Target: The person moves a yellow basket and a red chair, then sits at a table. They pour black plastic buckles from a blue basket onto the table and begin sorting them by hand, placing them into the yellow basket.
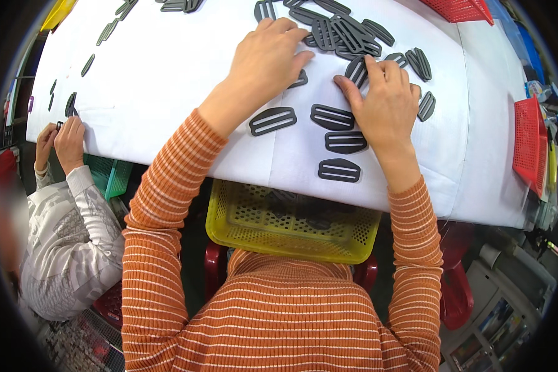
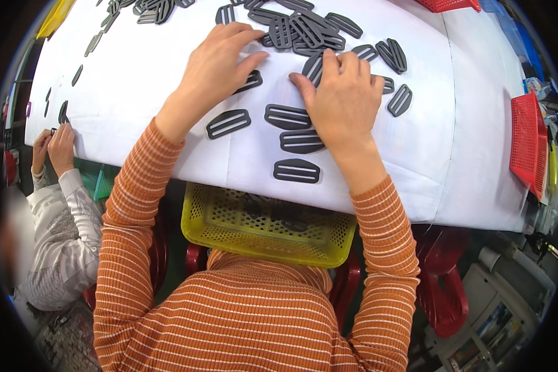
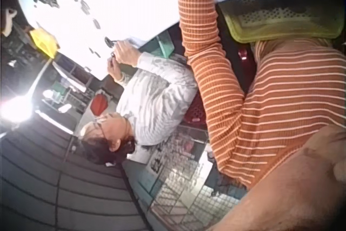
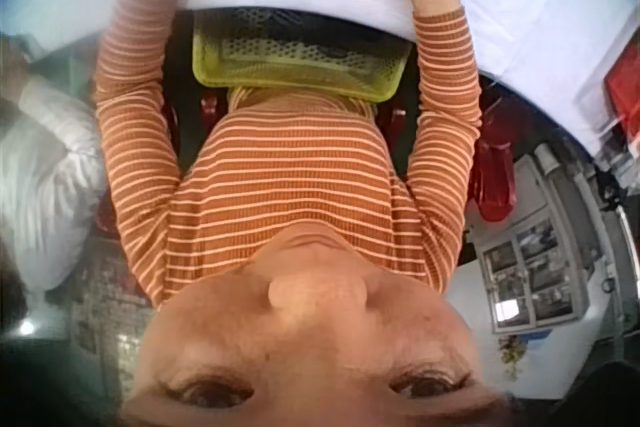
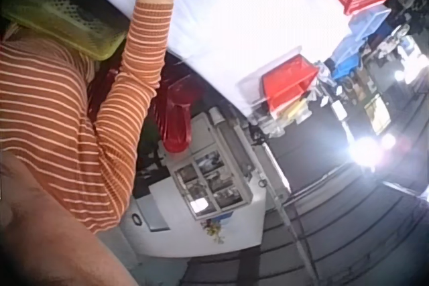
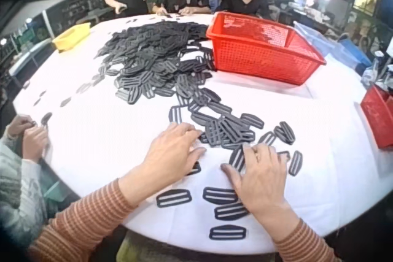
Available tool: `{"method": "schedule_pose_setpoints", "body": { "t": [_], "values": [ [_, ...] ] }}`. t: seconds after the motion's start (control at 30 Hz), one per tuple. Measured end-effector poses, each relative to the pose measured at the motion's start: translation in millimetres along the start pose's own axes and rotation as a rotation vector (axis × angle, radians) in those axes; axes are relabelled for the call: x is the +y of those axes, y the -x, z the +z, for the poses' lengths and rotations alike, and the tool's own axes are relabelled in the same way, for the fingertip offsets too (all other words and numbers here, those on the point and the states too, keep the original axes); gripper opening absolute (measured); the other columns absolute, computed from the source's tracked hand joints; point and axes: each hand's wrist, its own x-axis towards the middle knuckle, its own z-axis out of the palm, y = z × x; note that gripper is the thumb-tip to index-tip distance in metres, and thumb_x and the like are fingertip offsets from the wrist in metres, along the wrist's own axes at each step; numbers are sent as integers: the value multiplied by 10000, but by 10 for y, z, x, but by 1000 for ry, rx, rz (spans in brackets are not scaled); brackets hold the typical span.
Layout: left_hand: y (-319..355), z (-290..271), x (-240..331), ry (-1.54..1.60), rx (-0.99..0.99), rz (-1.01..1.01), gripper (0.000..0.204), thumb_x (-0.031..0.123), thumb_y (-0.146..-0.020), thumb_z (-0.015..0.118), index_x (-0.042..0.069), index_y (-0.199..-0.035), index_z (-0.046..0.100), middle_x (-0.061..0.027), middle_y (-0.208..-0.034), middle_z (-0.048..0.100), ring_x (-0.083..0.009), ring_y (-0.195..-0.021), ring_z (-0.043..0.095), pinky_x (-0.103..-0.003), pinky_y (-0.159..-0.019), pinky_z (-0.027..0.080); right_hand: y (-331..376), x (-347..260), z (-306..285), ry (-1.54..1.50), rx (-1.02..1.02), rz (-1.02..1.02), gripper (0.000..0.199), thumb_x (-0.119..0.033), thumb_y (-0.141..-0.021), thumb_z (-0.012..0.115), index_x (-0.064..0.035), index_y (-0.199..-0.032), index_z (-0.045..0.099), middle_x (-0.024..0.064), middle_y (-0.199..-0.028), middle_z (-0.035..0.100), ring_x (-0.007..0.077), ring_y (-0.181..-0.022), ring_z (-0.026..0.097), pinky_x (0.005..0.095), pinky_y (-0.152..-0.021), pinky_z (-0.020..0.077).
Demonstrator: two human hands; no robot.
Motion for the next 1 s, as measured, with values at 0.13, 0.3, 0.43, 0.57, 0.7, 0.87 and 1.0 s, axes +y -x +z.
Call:
{"method": "schedule_pose_setpoints", "body": {
  "t": [0.13,0.3,0.43,0.57,0.7,0.87,1.0],
  "values": [
    [-123,169,-30,-36,-5,19,327,282,-886,698,65,-1131,707,-49,-1160,658,-242,-1032,613,-376,-867,535,102,111,-62,45,4,-110,239,-227,-832,721,-47,-988,703,45,-863,645,205,-831,616,367,-790,415],
    [-77,180,-102,-64,5,83,389,353,-865,718,79,-1142,709,-34,-1131,659,-219,-998,612,-360,-838,542,302,206,-434,-267,-107,61,111,-143,-825,694,-58,-891,721,65,-722,662,222,-674,628,361,-716,437],
    [-67,141,-26,-50,86,94,373,356,-859,725,94,-1124,720,-22,-1098,660,-216,-977,612,-362,-826,541,150,242,-474,-351,-112,15,187,-187,-828,720,-60,-964,739,77,-805,667,249,-757,647,366,-667,477],
    [-77,155,52,-16,95,104,332,323,-852,730,102,-1099,730,-13,-1074,660,-214,-952,611,-357,-801,539,-239,79,-123,-410,69,5,317,-288,-801,770,-64,-1022,727,67,-879,643,251,-854,642,391,-738,507],
    [-12,98,45,-82,114,184,257,244,-853,725,102,-1067,741,6,-1031,667,-199,-929,610,-332,-774,538,-322,-36,74,-228,76,-129,309,-287,-795,771,-93,-1033,732,16,-929,622,229,-981,612,392,-768,487],
    [46,-22,32,-54,137,209,190,190,-873,707,77,-1020,749,-19,-873,688,-188,-807,635,-317,-713,533,-201,29,24,-136,241,-216,178,-196,-797,743,-102,-948,747,13,-852,640,200,-879,628,362,-704,451],
    [129,-184,-16,307,-42,-165,185,183,-906,684,37,-1005,743,-70,-784,710,-157,-681,648,-297,-650,521,-48,7,-209,-692,81,181,189,-215,-852,709,-31,-815,734,64,-690,658,213,-579,610,310,-535,433]
  ]
}}
